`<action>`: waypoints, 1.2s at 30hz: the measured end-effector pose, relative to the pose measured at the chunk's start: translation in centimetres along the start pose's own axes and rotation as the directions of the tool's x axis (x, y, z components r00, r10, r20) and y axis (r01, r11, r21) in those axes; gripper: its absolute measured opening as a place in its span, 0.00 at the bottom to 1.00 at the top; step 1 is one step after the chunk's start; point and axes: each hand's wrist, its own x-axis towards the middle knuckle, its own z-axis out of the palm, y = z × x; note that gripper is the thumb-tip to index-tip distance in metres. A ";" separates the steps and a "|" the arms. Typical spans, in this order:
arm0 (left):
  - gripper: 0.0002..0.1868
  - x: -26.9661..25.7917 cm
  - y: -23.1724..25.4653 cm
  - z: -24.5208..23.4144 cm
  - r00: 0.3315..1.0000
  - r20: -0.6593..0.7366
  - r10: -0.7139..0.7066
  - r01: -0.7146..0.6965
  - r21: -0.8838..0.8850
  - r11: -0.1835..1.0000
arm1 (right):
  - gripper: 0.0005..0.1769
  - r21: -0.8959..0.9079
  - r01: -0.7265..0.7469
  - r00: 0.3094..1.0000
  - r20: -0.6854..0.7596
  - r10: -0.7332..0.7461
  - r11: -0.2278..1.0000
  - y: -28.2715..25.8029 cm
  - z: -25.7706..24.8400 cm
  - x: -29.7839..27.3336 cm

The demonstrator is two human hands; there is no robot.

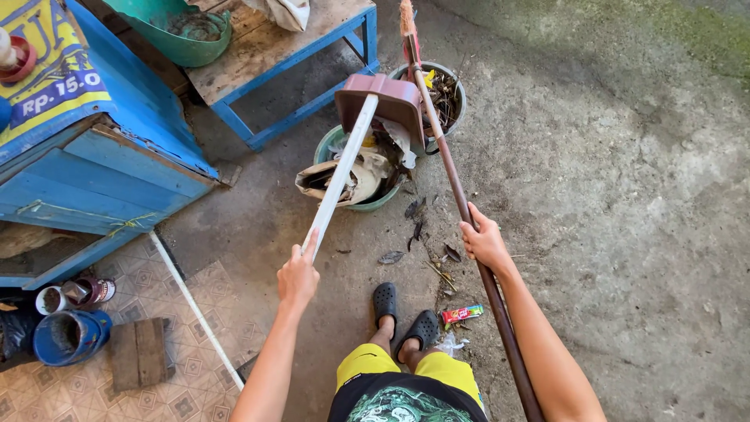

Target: The recorder is sweeping garbage and debris into a dustpan and then emptying it into a trash bin.

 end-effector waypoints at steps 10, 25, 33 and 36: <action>0.51 -0.2 0.6 0.2 0.996 -0.073 -0.046 0.050 0.057 0.997 | 0.37 -0.057 -0.012 1.000 -0.010 0.012 0.998 1.0 0.6 -0.4; 0.52 -4.0 3.3 -0.4 0.940 -0.129 -0.315 0.306 -0.079 0.949 | 0.34 0.166 -0.202 0.976 0.121 0.184 0.965 0.4 -7.5 -11.6; 0.52 -4.7 6.1 -1.5 0.893 -0.090 -0.440 0.414 -0.214 0.885 | 0.35 -0.191 -0.302 0.920 0.197 0.338 0.934 11.0 -6.2 -6.3; 0.53 -5.4 6.2 -1.2 0.889 -0.167 -0.426 0.392 -0.201 0.898 | 0.34 -0.136 -0.309 0.922 0.201 0.332 0.941 10.9 -6.5 -5.5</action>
